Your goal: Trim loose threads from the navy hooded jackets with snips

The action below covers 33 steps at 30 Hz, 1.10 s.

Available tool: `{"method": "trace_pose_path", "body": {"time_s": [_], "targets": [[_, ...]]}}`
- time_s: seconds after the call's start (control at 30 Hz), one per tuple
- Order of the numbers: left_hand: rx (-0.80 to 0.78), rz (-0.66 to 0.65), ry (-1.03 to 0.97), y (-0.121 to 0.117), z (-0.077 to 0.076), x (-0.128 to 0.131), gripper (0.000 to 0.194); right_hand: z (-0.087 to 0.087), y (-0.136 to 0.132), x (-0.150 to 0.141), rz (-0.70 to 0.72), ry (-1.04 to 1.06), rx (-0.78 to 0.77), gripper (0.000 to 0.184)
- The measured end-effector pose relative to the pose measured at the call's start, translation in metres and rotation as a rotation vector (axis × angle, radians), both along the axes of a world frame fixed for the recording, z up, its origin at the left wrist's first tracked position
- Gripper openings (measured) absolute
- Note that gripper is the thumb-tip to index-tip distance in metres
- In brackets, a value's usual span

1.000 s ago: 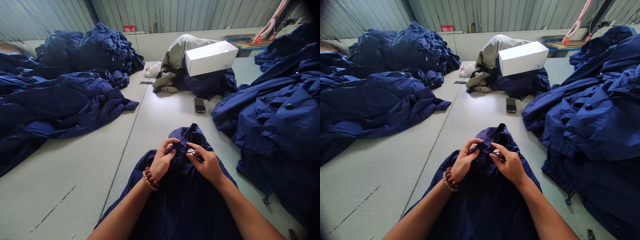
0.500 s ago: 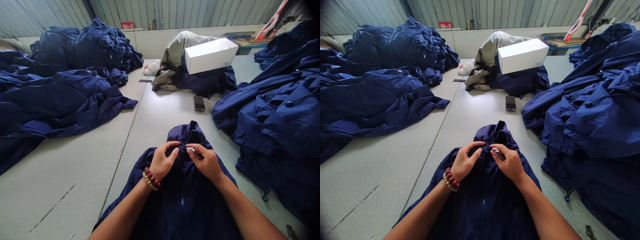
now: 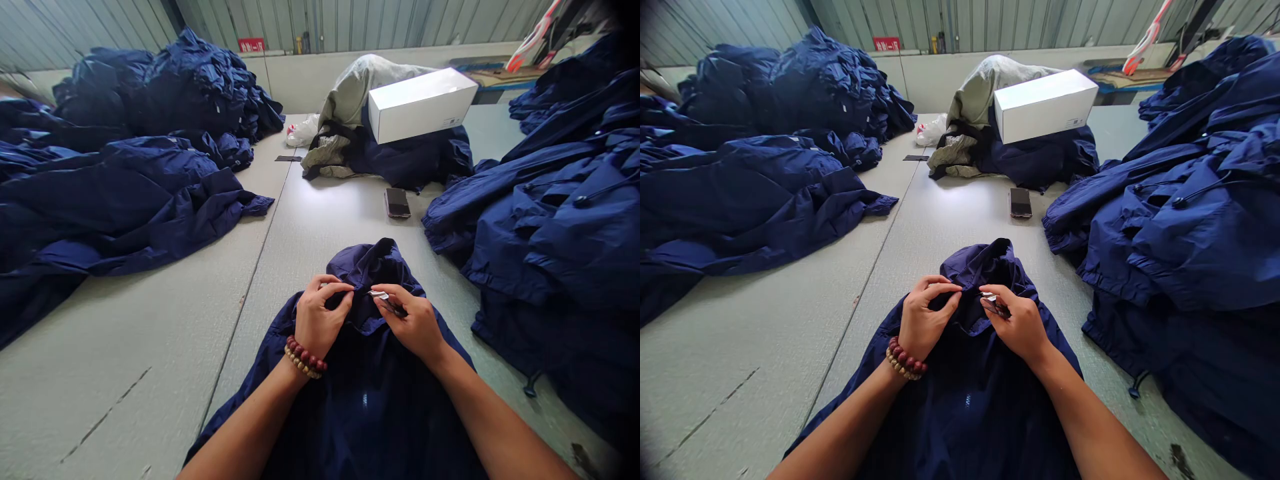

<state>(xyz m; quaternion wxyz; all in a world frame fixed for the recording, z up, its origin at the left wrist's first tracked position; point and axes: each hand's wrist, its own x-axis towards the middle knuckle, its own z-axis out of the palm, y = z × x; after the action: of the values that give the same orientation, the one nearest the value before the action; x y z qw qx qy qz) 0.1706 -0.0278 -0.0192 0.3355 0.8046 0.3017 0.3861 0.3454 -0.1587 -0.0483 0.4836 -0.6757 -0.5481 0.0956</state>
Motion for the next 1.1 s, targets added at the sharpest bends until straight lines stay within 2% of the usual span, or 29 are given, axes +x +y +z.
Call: {"method": "trace_pose_path", "body": {"time_s": [0.13, 0.43, 0.57, 0.7, 0.8, 0.93, 1.1], "targets": [[-0.064, -0.027, -0.139, 0.001, 0.004, 0.0, 0.007, 0.001, -0.001, -0.001, -0.001, -0.008, 0.011, 0.024], [-0.377, -0.092, -0.315, 0.004, 0.003, -0.001, 0.015, 0.004, 0.001, -0.002, 0.005, -0.012, -0.007, 0.025], [-0.512, -0.163, -0.361, 0.002, 0.0, -0.001, 0.015, 0.007, -0.001, -0.004, -0.071, -0.04, -0.022, 0.036], [-0.522, -0.193, -0.357, -0.002, 0.001, -0.001, 0.018, 0.008, -0.005, -0.008, -0.11, -0.109, 0.028, 0.033], [-0.518, -0.223, -0.322, -0.005, 0.003, 0.0, 0.018, 0.009, -0.008, -0.013, -0.082, -0.168, 0.098, 0.029], [-0.525, -0.261, -0.29, -0.01, 0.004, 0.001, 0.017, 0.011, -0.009, -0.021, -0.046, -0.24, 0.207, 0.034], [-0.521, -0.293, -0.278, -0.014, 0.007, 0.003, 0.018, 0.015, -0.006, -0.025, -0.021, -0.212, 0.202, 0.031]]}}
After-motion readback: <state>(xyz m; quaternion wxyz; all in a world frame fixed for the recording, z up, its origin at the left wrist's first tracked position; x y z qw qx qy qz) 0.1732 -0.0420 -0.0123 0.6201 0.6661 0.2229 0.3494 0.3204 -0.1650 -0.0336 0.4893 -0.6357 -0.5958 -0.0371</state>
